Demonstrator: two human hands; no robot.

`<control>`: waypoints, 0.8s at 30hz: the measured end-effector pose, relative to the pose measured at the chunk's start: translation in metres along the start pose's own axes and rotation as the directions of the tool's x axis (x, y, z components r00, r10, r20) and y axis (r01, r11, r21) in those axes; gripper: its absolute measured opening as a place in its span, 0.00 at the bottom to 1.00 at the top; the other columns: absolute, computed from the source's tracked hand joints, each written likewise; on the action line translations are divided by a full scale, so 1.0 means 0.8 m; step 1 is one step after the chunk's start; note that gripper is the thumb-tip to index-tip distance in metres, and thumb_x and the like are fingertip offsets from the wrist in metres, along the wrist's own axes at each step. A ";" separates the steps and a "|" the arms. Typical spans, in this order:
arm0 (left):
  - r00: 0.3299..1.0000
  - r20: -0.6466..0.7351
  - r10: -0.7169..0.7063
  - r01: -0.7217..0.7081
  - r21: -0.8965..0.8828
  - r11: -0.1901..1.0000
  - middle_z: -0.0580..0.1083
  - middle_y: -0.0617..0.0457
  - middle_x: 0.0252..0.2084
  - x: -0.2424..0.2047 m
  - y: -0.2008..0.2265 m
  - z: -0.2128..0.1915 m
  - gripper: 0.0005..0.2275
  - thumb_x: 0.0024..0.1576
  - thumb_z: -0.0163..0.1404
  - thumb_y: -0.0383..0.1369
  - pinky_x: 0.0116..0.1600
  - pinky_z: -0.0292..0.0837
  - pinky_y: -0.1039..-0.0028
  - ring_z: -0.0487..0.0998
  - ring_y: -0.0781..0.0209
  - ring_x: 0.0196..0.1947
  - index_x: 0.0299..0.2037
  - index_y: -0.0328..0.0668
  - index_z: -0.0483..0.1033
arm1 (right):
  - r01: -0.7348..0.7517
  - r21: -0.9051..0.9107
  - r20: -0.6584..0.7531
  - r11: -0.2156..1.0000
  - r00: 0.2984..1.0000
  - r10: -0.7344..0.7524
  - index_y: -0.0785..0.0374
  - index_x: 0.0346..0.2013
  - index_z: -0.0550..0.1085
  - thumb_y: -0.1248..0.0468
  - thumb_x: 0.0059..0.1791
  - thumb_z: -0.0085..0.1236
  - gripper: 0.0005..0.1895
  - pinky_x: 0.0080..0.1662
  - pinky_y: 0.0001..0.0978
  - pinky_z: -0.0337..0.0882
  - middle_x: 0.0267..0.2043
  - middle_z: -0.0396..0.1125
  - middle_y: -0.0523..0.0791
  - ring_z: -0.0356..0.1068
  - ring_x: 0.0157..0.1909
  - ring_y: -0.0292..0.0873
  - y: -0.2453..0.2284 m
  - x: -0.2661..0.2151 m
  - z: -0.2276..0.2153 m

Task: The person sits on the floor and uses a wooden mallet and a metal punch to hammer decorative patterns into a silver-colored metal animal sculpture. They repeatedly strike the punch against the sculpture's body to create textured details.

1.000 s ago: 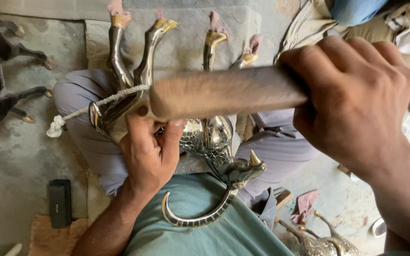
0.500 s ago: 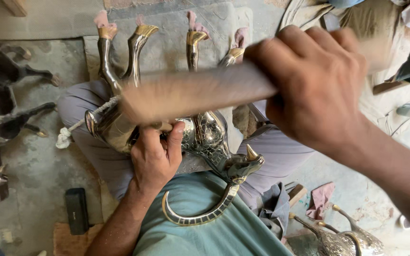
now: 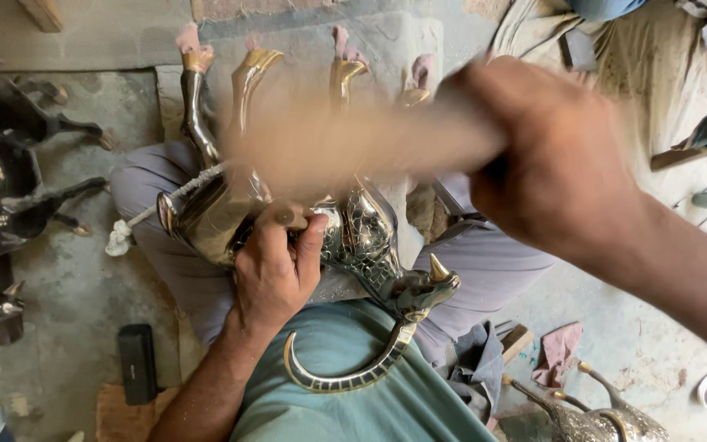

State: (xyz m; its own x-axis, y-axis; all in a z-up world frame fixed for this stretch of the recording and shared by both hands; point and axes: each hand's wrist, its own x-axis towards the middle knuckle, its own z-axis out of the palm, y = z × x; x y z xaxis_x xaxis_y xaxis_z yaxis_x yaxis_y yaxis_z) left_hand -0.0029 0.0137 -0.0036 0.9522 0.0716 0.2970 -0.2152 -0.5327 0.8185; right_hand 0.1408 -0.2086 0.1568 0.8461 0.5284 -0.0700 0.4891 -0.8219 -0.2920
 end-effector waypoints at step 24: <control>0.996 0.088 0.020 -0.021 0.013 1.000 0.76 0.40 0.43 -0.005 -0.007 -0.007 0.14 0.66 0.54 0.30 0.41 0.77 0.64 0.82 0.47 0.39 0.56 0.30 0.68 | 0.165 -0.476 0.063 0.864 0.986 -0.154 0.51 0.47 0.77 0.66 0.43 0.66 0.19 0.44 0.40 0.67 0.38 0.73 0.44 0.71 0.36 0.44 0.018 -0.013 0.024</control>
State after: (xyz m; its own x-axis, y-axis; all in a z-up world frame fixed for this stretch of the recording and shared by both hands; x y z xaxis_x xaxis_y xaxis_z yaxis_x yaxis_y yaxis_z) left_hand -0.0068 0.0211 -0.0062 0.9631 -0.0136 0.2689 -0.2326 -0.5451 0.8055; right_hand 0.1350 -0.2216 0.1347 0.7456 0.6611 -0.0838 0.6632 -0.7239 0.1901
